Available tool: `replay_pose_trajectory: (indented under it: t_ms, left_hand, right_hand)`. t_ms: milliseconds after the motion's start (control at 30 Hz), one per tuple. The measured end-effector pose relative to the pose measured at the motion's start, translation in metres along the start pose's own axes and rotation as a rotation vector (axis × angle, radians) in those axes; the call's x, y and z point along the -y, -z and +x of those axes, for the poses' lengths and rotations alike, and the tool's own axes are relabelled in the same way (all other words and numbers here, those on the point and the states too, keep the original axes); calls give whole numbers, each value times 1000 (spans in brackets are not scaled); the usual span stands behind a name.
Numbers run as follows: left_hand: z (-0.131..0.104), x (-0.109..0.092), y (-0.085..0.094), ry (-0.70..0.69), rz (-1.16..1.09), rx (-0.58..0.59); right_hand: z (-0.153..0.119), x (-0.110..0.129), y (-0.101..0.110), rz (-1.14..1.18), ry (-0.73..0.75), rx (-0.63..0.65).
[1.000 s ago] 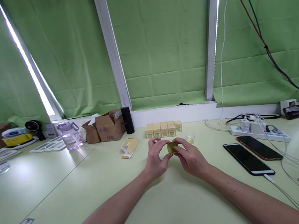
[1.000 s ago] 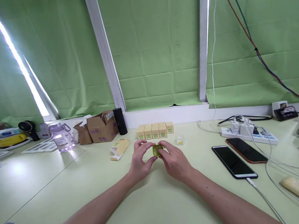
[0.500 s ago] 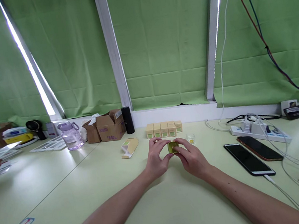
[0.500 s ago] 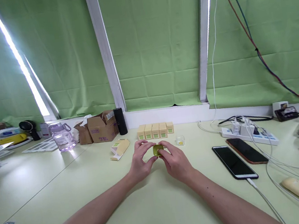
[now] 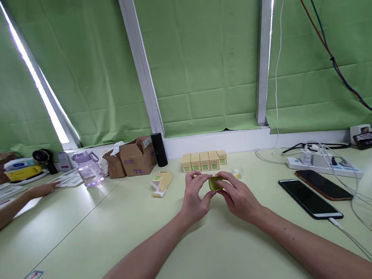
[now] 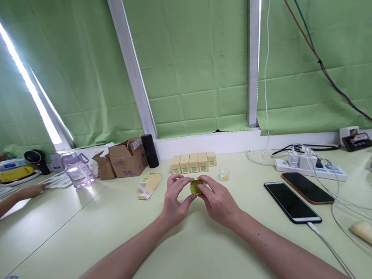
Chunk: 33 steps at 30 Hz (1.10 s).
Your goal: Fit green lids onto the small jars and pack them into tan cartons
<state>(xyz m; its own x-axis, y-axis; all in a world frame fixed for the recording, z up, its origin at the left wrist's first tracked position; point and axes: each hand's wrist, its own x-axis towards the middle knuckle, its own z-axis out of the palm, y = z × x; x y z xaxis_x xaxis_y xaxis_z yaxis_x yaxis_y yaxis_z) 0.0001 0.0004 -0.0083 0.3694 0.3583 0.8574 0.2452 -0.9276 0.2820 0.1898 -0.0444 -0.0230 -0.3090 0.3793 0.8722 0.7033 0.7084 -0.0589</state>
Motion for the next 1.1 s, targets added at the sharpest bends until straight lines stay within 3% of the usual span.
replay_pose_trajectory:
  t_ms: [400,900,1100]
  left_hand:
    - [-1,1,-1,54,-31,-4]
    - [0,9,-5,347,-210,-74]
    - [6,0,-3,502,-340,-22]
  right_hand:
    - [-3,-1,-1,72,-35,-23]
    - [-4,0,0,209,-96,-53]
    - [-6,-1,-2,206,-122,-16]
